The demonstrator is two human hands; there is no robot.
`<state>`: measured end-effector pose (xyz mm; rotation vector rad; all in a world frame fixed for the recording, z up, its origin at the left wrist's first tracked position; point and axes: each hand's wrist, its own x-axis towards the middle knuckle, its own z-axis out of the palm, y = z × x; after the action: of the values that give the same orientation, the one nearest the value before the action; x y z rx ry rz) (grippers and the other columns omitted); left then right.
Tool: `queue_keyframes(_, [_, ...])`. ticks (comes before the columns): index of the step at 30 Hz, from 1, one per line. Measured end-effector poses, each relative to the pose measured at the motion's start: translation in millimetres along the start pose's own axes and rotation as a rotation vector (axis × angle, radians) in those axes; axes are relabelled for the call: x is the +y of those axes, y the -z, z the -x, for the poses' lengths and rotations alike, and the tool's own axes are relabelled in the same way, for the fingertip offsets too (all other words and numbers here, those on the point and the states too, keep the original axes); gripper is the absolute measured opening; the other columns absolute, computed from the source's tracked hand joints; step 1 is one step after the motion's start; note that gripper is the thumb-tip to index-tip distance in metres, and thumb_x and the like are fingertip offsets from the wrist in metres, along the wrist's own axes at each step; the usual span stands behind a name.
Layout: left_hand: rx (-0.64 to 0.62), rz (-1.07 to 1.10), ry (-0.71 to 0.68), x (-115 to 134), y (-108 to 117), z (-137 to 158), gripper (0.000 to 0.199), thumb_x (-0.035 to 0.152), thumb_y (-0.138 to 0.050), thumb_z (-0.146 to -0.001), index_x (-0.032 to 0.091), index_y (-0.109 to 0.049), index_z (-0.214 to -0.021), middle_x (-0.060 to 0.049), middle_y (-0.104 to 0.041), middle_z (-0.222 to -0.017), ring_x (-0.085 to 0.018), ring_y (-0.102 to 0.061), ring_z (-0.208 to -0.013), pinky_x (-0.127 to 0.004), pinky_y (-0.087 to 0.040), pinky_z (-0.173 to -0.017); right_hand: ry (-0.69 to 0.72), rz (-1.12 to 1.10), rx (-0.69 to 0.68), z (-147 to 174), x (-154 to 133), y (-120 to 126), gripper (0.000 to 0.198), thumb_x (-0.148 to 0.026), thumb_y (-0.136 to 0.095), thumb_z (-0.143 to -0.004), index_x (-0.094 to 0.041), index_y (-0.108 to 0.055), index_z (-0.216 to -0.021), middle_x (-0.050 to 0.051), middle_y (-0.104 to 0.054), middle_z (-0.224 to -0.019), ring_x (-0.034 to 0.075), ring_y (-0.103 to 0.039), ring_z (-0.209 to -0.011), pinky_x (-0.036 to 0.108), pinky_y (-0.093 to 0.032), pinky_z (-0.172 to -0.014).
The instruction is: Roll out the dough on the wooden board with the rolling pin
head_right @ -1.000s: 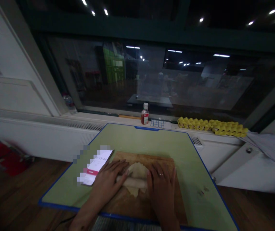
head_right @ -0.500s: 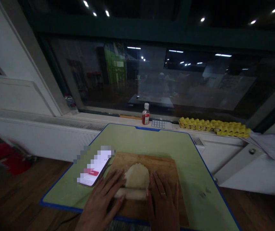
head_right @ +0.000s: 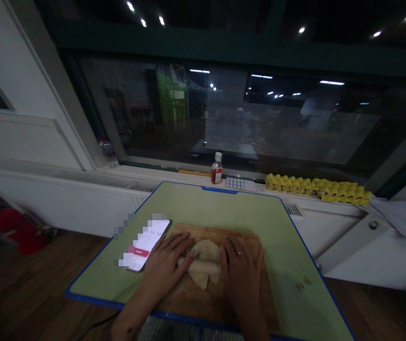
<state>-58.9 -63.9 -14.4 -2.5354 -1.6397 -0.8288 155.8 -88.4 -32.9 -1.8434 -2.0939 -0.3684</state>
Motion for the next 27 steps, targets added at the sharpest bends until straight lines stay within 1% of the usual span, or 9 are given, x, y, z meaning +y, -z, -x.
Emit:
queue_keyframes(3, [-0.022,0.021,0.026,-0.8,-2.9,-8.2,0.028,0.034,-0.054,-0.095,0.023,-0.071,-0.114,-0.006,-0.07,-0.124,-0.028,-0.063,-0.116,-0.053,-0.041,-0.106,-0.013,-0.018,-0.003,-7.5,-0.5,2.4,0.037,-0.018,-0.041,-0.096,-0.028,-0.067,-0.121,0.005,-0.062,-0.135,0.028,-0.05,-0.13,0.07,-0.004,-0.114])
queue_keyframes(7, [-0.024,0.008,0.022,1.5,-0.2,-2.3,0.028,0.033,-0.054,-0.095,0.023,-0.07,-0.115,-0.006,-0.069,-0.125,-0.028,-0.062,-0.117,-0.054,-0.041,-0.105,-0.026,-0.015,-0.005,-1.9,-2.4,4.7,0.037,-0.022,-0.038,-0.098,-0.027,-0.067,-0.121,0.006,-0.061,-0.136,0.028,-0.047,-0.133,0.07,-0.005,-0.114])
queue_keyframes(9, [-0.018,-0.015,-0.008,2.7,2.4,5.7,0.03,0.033,-0.054,-0.094,0.024,-0.069,-0.118,-0.005,-0.067,-0.129,-0.029,-0.06,-0.121,-0.056,-0.041,-0.105,-0.007,-0.006,0.004,6.4,-2.5,3.3,0.039,-0.024,-0.037,-0.098,-0.028,-0.063,-0.127,0.005,-0.058,-0.14,0.027,-0.045,-0.135,0.07,-0.005,-0.115])
queue_keyframes(11, [-0.005,-0.04,-0.05,2.8,4.0,15.8,0.032,0.034,-0.054,-0.094,0.026,-0.067,-0.122,-0.004,-0.063,-0.135,-0.029,-0.056,-0.125,-0.056,-0.041,-0.105,0.015,-0.006,0.02,17.2,-1.3,-0.8,0.042,-0.028,-0.035,-0.099,-0.029,-0.056,-0.135,0.004,-0.056,-0.142,0.027,-0.046,-0.135,0.069,-0.005,-0.115])
queue_keyframes(14, [0.037,-0.084,-0.115,1.4,3.7,33.8,0.035,0.033,-0.054,-0.094,0.028,-0.063,-0.128,-0.002,-0.057,-0.143,-0.029,-0.05,-0.132,-0.054,-0.042,-0.106,0.04,-0.002,0.042,35.2,1.8,-10.7,0.045,-0.033,-0.033,-0.099,-0.032,-0.05,-0.141,0.002,-0.054,-0.143,0.027,-0.047,-0.135,0.069,-0.009,-0.116])
queue_keyframes(17, [0.071,-0.14,-0.166,1.2,2.8,51.4,0.043,0.033,-0.055,-0.094,0.028,-0.055,-0.137,-0.002,-0.049,-0.149,-0.029,-0.041,-0.139,-0.053,-0.042,-0.107,0.054,0.015,0.073,50.4,4.4,-19.5,0.046,-0.036,-0.031,-0.098,-0.034,-0.051,-0.14,0.0,-0.054,-0.144,0.029,-0.045,-0.136,0.07,-0.016,-0.114])
queue_keyframes(20, [0.074,-0.18,-0.176,3.2,3.9,62.1,0.052,0.033,-0.056,-0.094,0.029,-0.046,-0.145,-0.002,-0.042,-0.155,-0.03,-0.035,-0.143,-0.052,-0.041,-0.107,0.07,0.019,0.088,57.2,5.2,-22.2,0.046,-0.037,-0.029,-0.098,-0.035,-0.056,-0.135,-0.001,-0.054,-0.144,0.031,-0.045,-0.136,0.071,-0.02,-0.112])
queue_keyframes(23, [0.078,-0.186,-0.172,4.8,4.9,62.5,0.055,0.034,-0.057,-0.094,0.029,-0.044,-0.147,-0.001,-0.041,-0.155,-0.03,-0.033,-0.144,-0.052,-0.036,-0.111,0.067,0.011,0.08,54.0,4.4,-19.0,0.046,-0.035,-0.028,-0.098,-0.036,-0.057,-0.134,0.0,-0.056,-0.142,0.031,-0.046,-0.135,0.072,-0.019,-0.112])
queue_keyframes(27, [0.068,-0.169,-0.159,3.2,1.0,49.5,0.048,0.036,-0.057,-0.094,0.031,-0.05,-0.141,0.0,-0.045,-0.153,-0.028,-0.036,-0.142,-0.054,-0.023,-0.117,0.026,0.004,0.046,37.6,2.2,-11.8,0.046,-0.034,-0.032,-0.098,-0.034,-0.052,-0.14,0.0,-0.054,-0.144,0.029,-0.042,-0.138,0.071,-0.018,-0.113])
